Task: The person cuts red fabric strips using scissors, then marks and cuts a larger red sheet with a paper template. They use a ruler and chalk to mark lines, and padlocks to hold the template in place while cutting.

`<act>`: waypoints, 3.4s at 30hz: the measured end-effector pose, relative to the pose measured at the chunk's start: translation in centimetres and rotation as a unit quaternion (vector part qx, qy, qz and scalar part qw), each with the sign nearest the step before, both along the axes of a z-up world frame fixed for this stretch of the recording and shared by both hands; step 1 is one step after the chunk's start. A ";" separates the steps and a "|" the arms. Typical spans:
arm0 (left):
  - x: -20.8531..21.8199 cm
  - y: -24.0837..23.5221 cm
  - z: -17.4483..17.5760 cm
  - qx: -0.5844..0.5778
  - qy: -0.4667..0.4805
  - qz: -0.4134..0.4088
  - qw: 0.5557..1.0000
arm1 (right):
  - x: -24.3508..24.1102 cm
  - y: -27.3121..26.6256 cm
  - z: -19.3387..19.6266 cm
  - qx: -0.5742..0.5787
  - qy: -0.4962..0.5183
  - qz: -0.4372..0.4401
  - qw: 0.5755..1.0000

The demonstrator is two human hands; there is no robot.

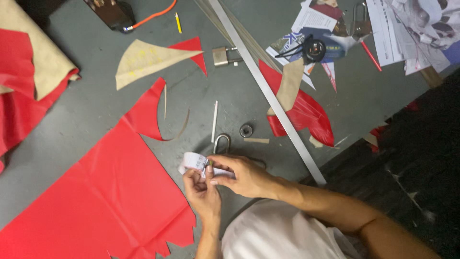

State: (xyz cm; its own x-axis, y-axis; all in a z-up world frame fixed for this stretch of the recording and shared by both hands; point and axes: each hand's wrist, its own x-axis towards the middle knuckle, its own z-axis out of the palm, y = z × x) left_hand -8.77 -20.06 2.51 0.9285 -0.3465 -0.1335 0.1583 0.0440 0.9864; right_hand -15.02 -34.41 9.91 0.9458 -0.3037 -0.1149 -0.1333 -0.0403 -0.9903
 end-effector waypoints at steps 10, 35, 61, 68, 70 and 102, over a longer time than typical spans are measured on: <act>1.7 -1.8 1.9 0.016 0.040 -0.033 0.999 | -1.4 -1.5 -3.6 0.148 0.078 -0.015 0.986; 6.4 -11.3 3.7 -0.142 0.027 -0.108 0.984 | -10.6 0.7 -2.0 0.117 0.215 -0.118 0.962; 4.9 -26.2 5.7 0.156 -0.212 -0.080 0.961 | 2.0 -45.8 -5.4 0.206 -0.193 -0.249 0.926; 4.9 -29.4 8.9 0.009 -0.204 -0.141 0.969 | 1.4 -33.7 2.0 0.152 -0.195 -0.071 0.966; 4.9 -28.4 9.6 -0.024 -0.185 -0.205 0.961 | 1.7 -30.8 3.2 0.133 -0.188 -0.043 0.972; 14.0 13.2 1.7 -0.248 0.159 -0.213 0.931 | 8.5 10.1 -4.5 0.508 0.021 0.098 0.855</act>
